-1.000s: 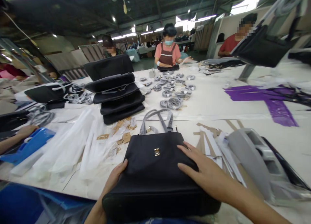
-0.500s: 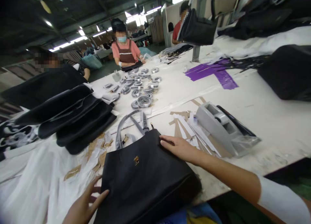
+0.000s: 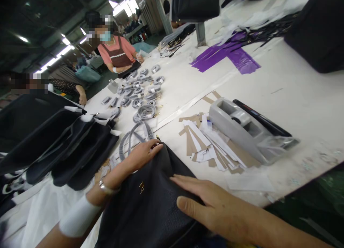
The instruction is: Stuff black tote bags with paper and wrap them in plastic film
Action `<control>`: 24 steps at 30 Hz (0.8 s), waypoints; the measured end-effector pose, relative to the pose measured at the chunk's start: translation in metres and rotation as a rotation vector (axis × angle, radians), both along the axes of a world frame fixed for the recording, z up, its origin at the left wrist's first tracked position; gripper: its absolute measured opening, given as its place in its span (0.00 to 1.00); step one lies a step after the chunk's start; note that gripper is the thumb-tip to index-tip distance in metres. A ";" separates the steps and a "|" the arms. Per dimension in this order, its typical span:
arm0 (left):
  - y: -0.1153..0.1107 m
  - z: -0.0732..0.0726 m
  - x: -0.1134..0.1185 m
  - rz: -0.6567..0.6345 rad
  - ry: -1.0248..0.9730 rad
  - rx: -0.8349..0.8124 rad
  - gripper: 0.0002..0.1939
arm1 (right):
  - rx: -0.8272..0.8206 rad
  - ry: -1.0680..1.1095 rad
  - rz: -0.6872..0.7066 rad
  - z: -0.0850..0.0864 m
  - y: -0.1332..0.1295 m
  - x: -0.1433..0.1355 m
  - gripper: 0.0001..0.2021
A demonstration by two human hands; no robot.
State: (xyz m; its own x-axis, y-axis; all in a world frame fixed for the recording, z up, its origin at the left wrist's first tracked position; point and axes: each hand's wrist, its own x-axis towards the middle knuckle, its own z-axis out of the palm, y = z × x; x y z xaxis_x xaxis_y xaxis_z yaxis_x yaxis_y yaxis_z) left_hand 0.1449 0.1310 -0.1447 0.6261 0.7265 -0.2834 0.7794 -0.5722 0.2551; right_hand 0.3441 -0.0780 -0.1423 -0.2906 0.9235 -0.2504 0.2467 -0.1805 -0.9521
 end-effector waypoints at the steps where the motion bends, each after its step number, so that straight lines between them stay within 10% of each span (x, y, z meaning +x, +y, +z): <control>1: 0.007 -0.009 0.011 0.022 -0.006 -0.032 0.23 | 0.003 -0.007 0.006 -0.001 0.001 0.002 0.30; 5: 0.020 -0.030 0.020 0.143 -0.199 -0.183 0.28 | -0.003 -0.019 0.065 -0.004 0.001 0.007 0.30; 9: 0.020 -0.037 0.007 0.557 -0.726 -0.443 0.27 | -0.016 0.004 0.070 0.000 -0.001 0.001 0.30; 13: 0.016 -0.052 -0.002 0.796 -0.977 -0.211 0.23 | 0.043 0.080 -0.003 0.003 0.000 -0.009 0.27; 24: 0.011 -0.090 -0.008 0.380 -0.422 0.304 0.17 | -0.189 0.137 -0.030 -0.016 0.044 -0.019 0.36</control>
